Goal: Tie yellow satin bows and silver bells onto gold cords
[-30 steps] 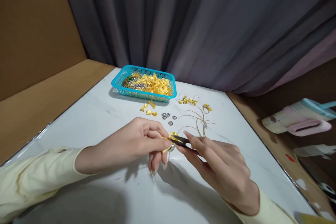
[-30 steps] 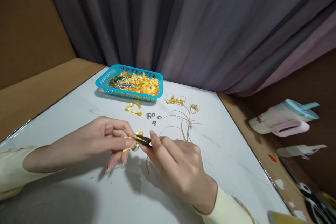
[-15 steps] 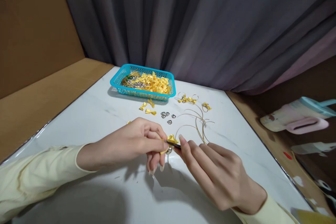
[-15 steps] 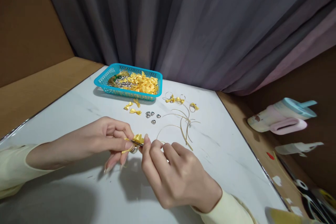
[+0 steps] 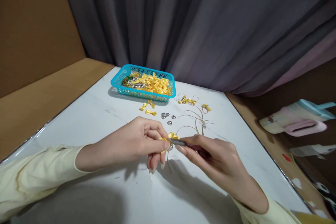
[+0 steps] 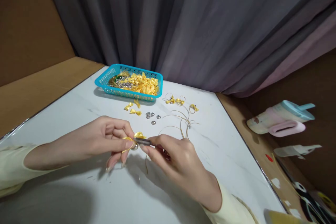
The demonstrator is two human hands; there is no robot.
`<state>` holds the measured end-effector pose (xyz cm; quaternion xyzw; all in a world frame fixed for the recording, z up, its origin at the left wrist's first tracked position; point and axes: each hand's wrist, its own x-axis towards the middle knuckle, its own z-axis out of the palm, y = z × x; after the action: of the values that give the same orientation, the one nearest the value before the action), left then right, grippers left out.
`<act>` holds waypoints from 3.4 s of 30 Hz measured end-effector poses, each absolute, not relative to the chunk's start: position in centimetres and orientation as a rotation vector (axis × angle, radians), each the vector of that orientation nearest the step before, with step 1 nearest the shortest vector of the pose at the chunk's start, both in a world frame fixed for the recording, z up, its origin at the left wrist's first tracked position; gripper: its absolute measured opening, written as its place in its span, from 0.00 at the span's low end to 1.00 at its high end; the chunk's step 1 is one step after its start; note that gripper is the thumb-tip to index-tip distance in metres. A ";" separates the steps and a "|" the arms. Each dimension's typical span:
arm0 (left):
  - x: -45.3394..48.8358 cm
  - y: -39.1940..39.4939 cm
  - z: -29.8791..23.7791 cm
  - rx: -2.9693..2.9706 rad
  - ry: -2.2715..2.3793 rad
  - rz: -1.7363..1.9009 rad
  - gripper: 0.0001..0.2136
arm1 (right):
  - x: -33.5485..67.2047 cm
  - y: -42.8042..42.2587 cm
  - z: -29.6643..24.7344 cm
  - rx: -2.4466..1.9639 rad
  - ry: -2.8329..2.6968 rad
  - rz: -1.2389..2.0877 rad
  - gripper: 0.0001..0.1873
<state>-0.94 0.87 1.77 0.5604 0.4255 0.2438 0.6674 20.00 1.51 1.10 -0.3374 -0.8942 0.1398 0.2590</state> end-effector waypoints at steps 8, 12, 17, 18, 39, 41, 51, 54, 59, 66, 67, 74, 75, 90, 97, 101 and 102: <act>-0.9 0.8 2.2 1.247 0.957 0.555 0.06 | 19.9 2.2 2.6 -1.239 -2.105 1.251 0.13; -1.1 0.6 2.1 1.240 0.931 0.549 0.07 | 20.1 2.3 2.7 -1.277 -2.131 1.267 0.14; -1.1 0.7 1.9 1.203 0.913 0.556 0.07 | 20.2 1.5 2.0 -1.069 -2.273 0.625 0.08; -1.1 0.7 1.9 1.194 0.910 0.552 0.06 | 20.3 1.4 1.8 -1.006 -2.293 0.488 0.07; -0.7 -0.8 1.3 1.939 1.223 0.844 0.05 | 20.2 1.8 2.7 -1.213 -1.830 1.800 0.16; -0.7 -0.9 1.3 1.967 1.246 0.859 0.04 | 20.1 1.8 2.6 -1.216 -1.830 1.763 0.16; -0.5 -1.2 1.6 1.983 1.284 0.866 0.04 | 19.8 1.8 2.9 -1.270 -1.820 1.732 0.17; -0.5 -1.2 1.5 1.996 1.292 0.859 0.04 | 19.7 1.8 2.9 -1.281 -1.817 1.735 0.17; -0.4 -1.2 1.2 2.031 1.284 0.860 0.03 | 19.7 1.7 2.9 -1.282 -1.801 1.743 0.18; -0.4 -1.2 1.2 2.002 1.255 0.855 0.03 | 19.7 1.5 2.5 -1.212 -1.783 1.753 0.16; -0.4 -1.2 1.2 1.982 1.247 0.849 0.03 | 19.6 1.5 2.5 -1.209 -1.791 1.751 0.16; -0.4 -0.9 1.5 1.688 1.166 0.761 0.05 | 19.4 1.0 2.2 -1.226 -1.897 1.512 0.15; -0.4 -0.9 1.5 1.654 1.155 0.758 0.05 | 19.4 0.9 2.1 -1.225 -1.890 1.518 0.15; 0.1 -0.9 0.5 1.672 1.169 0.808 0.03 | 18.1 0.3 2.0 -1.345 -1.801 1.512 0.17; 0.2 -1.2 0.9 1.622 1.107 0.769 0.04 | 19.4 1.7 1.2 -1.173 -1.637 1.891 0.16; 0.0 -1.2 1.2 1.533 1.056 0.703 0.02 | 20.5 2.7 0.9 -1.087 -1.623 2.118 0.14; -0.1 -1.0 1.3 1.499 1.047 0.679 0.02 | 20.8 3.0 0.9 -1.083 -1.649 2.145 0.14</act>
<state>-0.12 -1.04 1.26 0.6363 0.4442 0.2880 0.5611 20.77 2.95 0.92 -0.3691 -0.5621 0.7314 0.1134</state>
